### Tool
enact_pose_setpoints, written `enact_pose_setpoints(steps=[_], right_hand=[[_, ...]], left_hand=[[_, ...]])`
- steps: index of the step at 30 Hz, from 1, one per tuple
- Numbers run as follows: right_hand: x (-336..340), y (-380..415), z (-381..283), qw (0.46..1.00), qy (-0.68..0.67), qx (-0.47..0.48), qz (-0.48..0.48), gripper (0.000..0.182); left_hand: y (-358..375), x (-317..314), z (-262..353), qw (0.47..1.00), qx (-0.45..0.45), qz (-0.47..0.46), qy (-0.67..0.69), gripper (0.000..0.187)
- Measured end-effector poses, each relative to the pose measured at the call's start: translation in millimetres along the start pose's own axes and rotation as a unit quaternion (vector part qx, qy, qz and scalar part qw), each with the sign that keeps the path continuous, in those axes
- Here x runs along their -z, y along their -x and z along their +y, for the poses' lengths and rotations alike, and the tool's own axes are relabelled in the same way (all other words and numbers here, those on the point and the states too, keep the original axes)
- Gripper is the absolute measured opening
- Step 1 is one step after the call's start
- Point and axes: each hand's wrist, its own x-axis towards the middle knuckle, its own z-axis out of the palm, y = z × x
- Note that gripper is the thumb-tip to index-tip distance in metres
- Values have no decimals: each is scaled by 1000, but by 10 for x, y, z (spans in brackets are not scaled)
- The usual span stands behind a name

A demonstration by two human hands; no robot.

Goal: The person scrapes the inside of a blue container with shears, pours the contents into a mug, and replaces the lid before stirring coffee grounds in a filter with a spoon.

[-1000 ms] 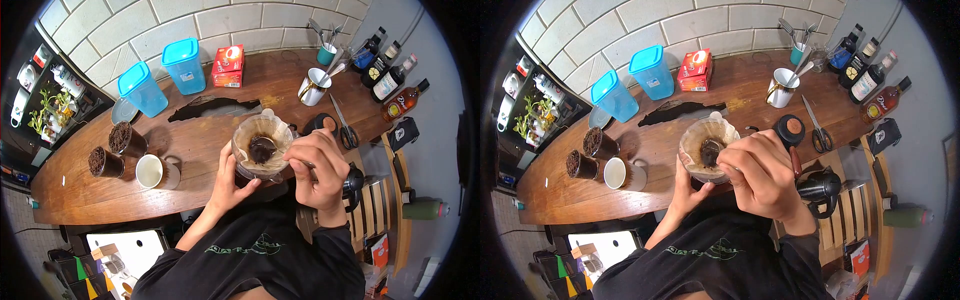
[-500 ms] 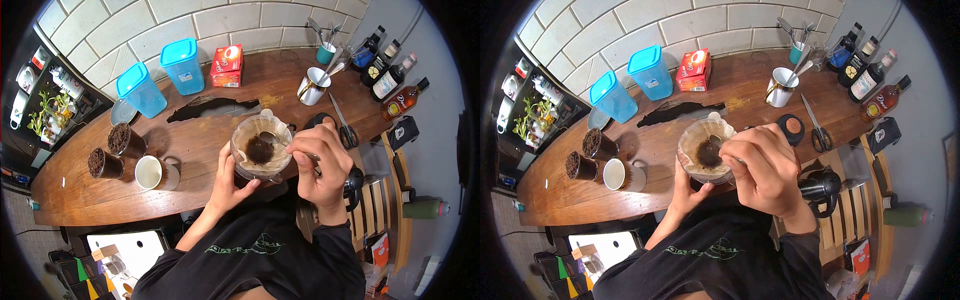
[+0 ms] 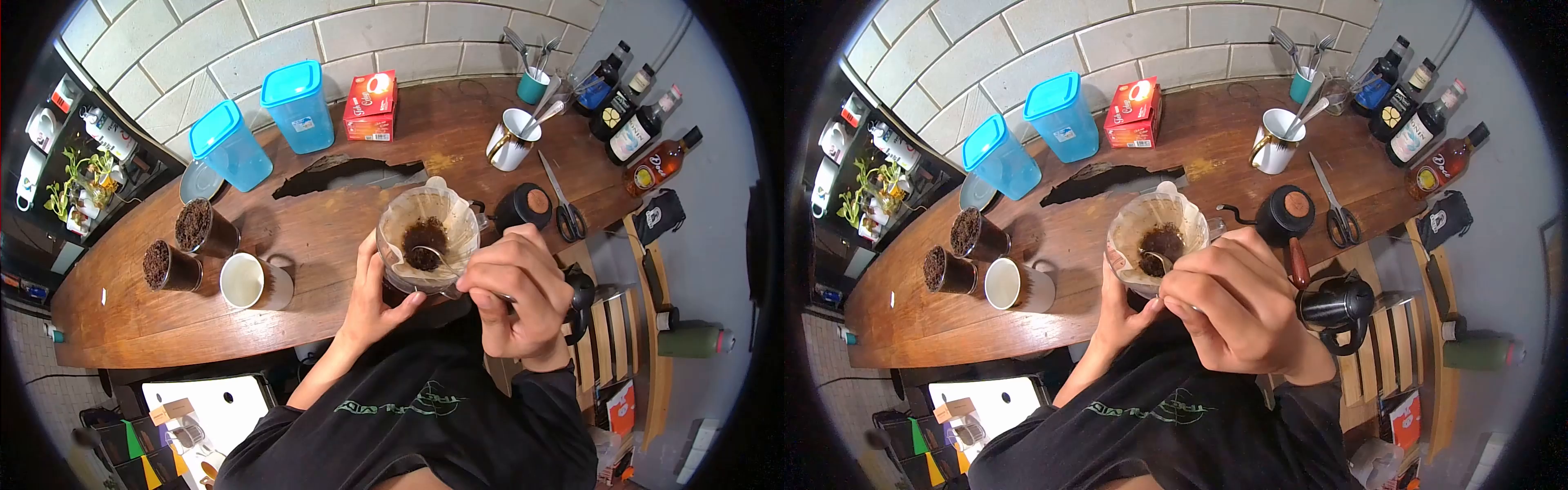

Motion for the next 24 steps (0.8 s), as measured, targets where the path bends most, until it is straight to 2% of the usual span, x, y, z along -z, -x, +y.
enact_pose_setpoints(steps=[5, 8, 12, 17, 24], right_hand=[[-59, 0, 102, 999, 16, -16, -30, 10], [-32, -25, 109, 998, 50, -23, 5, 9], [-2, -65, 127, 997, 78, -1, 4, 10], [-60, -10, 115, 998, 35, -25, -37, 11], [56, -60, -20, 1000, 17, 9, 7, 7]], left_hand=[[0, 8, 0, 1000, -1, -6, -5, 70], [-5, 4, -1, 1000, -3, -3, 5, 70], [-4, 0, 1, 1000, -8, -3, -3, 70], [-9, 7, 9, 1000, -4, 0, 3, 71], [-2, -2, 5, 1000, -3, 0, -1, 71]])
